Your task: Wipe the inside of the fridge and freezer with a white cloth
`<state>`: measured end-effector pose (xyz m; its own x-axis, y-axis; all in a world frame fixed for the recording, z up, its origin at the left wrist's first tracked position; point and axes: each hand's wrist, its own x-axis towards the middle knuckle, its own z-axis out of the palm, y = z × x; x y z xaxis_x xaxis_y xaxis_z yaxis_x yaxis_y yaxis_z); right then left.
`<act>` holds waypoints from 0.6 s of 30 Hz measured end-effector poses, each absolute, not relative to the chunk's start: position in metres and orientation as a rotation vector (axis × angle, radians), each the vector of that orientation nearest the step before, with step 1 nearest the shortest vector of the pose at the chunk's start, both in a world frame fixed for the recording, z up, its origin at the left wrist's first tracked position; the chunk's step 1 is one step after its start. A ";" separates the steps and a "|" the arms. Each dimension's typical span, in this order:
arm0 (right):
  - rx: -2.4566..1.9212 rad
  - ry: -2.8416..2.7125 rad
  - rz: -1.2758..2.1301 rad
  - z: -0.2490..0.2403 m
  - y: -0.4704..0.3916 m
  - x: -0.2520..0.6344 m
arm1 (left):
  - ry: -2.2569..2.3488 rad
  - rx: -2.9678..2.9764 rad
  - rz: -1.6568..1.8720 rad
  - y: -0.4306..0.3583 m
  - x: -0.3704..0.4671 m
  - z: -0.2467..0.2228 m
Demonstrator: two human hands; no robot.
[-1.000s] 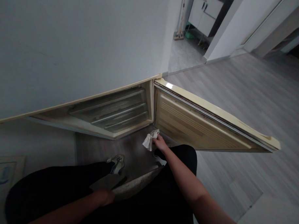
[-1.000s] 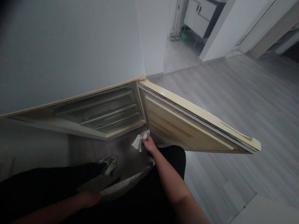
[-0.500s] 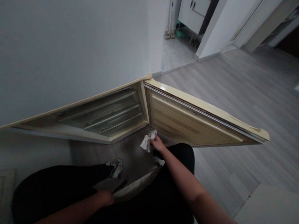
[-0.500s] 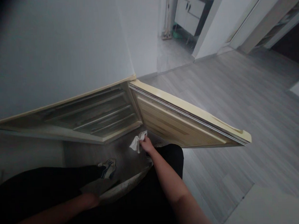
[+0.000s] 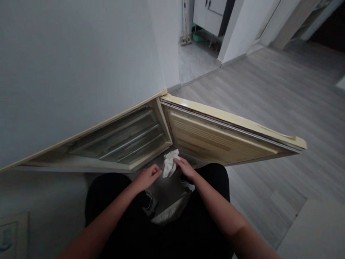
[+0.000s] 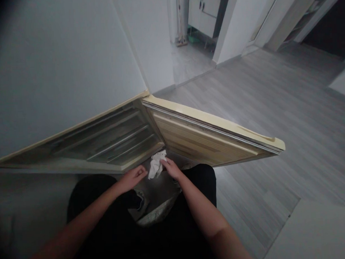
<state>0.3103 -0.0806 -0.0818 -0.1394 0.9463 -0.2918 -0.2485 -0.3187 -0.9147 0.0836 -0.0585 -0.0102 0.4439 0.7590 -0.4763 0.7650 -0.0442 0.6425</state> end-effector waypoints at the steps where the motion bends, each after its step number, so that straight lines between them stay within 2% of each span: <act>1: -1.132 -0.879 1.639 -0.080 -0.084 0.310 | 1.343 1.719 0.232 -0.056 0.102 -0.011; 5: -1.176 -0.745 1.533 -0.081 -0.099 0.320 | 1.327 1.504 0.741 -0.062 0.180 -0.028; 9: -1.363 -0.843 1.186 -0.076 -0.120 0.351 | 1.257 1.492 0.698 -0.058 0.221 -0.036; 14: -1.558 -0.892 0.834 -0.070 -0.146 0.368 | 1.072 1.631 0.565 -0.040 0.237 -0.006; 16: -1.652 -0.735 0.828 -0.075 -0.150 0.362 | 1.020 1.755 0.522 -0.043 0.242 0.012; 18: -1.611 -0.614 0.964 -0.082 -0.150 0.352 | 0.966 2.009 0.373 -0.052 0.249 0.027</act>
<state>0.3523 -0.1500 -0.0817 0.5336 0.8020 -0.2684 -0.0952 -0.2584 -0.9613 0.2489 -0.0522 0.0268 0.6565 0.7490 -0.0893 0.4942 -0.3376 0.8011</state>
